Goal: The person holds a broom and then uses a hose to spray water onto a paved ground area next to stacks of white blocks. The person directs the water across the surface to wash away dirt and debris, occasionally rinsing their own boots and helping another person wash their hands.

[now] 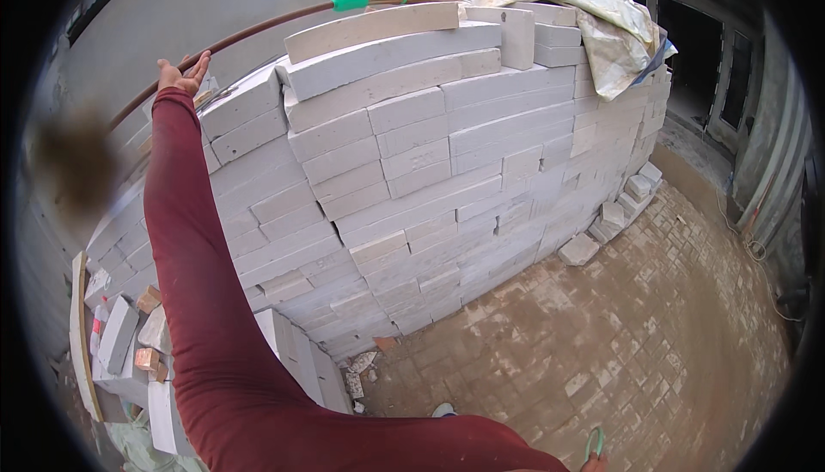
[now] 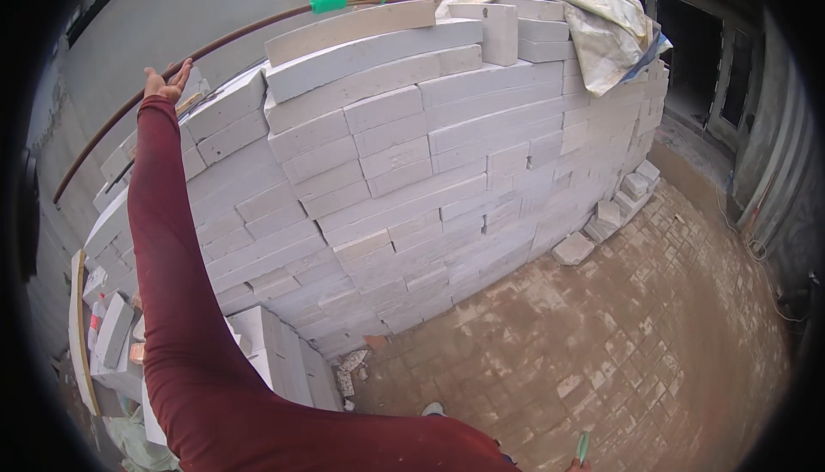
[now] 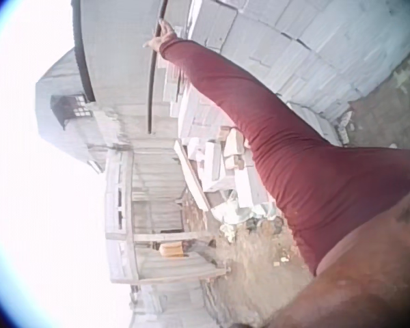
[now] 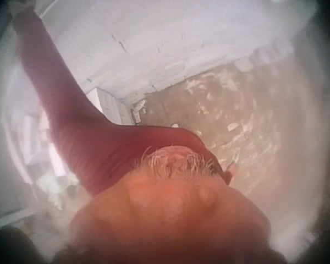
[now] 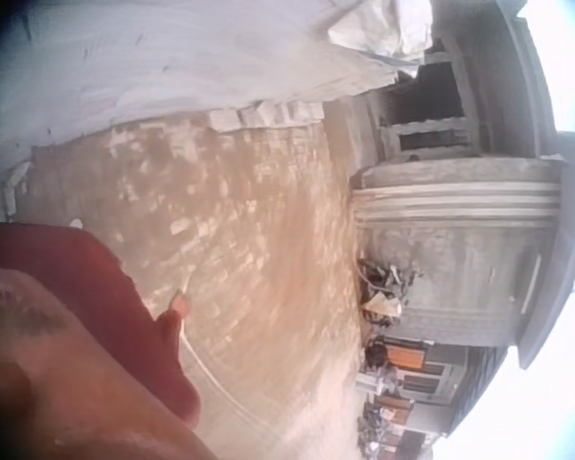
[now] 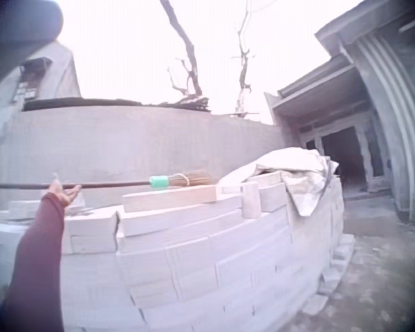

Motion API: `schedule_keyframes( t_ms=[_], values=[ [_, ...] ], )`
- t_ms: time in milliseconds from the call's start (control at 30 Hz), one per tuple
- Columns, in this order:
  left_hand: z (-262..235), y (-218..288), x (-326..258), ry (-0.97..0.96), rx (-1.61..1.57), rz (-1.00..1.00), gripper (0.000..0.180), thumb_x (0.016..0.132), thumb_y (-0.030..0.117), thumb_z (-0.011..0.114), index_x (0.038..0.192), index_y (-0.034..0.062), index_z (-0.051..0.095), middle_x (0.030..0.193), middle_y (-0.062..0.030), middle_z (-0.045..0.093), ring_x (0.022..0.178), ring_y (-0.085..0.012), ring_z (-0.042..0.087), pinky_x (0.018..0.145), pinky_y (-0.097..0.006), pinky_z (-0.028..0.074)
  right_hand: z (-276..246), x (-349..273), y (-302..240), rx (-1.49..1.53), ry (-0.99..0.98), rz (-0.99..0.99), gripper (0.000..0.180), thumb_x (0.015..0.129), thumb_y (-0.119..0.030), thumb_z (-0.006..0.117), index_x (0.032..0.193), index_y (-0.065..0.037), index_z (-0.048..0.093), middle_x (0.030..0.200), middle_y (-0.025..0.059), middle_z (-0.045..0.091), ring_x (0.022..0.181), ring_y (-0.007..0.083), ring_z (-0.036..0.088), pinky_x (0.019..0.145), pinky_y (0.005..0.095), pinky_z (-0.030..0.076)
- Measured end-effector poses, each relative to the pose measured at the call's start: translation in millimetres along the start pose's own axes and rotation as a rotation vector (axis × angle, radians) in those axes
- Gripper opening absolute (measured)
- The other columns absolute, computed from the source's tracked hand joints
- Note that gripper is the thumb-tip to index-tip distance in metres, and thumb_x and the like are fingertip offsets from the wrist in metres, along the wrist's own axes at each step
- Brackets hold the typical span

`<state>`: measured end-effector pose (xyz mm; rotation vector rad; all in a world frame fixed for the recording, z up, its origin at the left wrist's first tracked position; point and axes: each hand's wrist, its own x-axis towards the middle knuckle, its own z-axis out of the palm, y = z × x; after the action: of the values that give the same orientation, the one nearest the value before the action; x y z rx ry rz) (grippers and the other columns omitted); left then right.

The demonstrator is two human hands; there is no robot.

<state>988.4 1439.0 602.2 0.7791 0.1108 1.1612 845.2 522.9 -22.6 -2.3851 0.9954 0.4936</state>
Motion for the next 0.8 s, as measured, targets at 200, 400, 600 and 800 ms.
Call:
schedule_keyframes(
  t_ms=[200,400,600,800],
  values=[
    [10.4,-63.3,51.7,-0.293,0.035,-0.158,0.068,0.101,0.027,0.039,0.144,-0.0114,0.004,0.149,-0.0326,0.019,0.138,-0.0445,0.024,0.115,-0.051,0.026,61.3,78.6,49.4,0.411,0.382,-0.161,0.028,0.081,-0.023,0.062,0.08,0.005,0.059,0.068,0.0193,0.056,0.064,0.0291,0.052,0.064,0.0414,0.041],
    [8.0,-364.7,-273.0,-1.163,0.393,-0.353,0.042,0.101,0.021,0.039,0.132,-0.0066,0.042,0.116,-0.0208,0.061,0.109,-0.0338,0.061,0.099,-0.04,0.047,14.6,41.6,-5.8,0.454,0.41,-0.288,0.029,0.085,-0.032,0.063,0.089,-0.003,0.063,0.07,0.0134,0.057,0.068,0.0264,0.055,0.064,0.0392,0.042],
    [-94.9,-609.8,-699.3,-1.188,0.416,-2.265,0.091,0.094,0.061,0.041,0.145,-0.0093,0.013,0.141,-0.0302,0.038,0.123,-0.0402,0.049,0.101,-0.045,0.043,6.3,23.1,-31.3,0.712,0.399,-0.41,0.025,0.089,-0.027,0.063,0.099,-0.004,0.065,0.077,0.0127,0.062,0.069,0.026,0.059,0.062,0.0346,0.046],
    [-67.1,-736.8,-906.4,0.046,0.143,-2.008,0.077,0.095,0.053,0.046,0.14,-0.0047,0.022,0.117,-0.0207,0.056,0.099,-0.0285,0.06,0.085,-0.04,0.052,-31.7,7.7,76.6,0.589,0.337,-0.63,0.022,0.086,-0.022,0.066,0.1,-0.005,0.066,0.083,0.0131,0.064,0.074,0.0314,0.062,0.066,0.0375,0.048]
  ],
)
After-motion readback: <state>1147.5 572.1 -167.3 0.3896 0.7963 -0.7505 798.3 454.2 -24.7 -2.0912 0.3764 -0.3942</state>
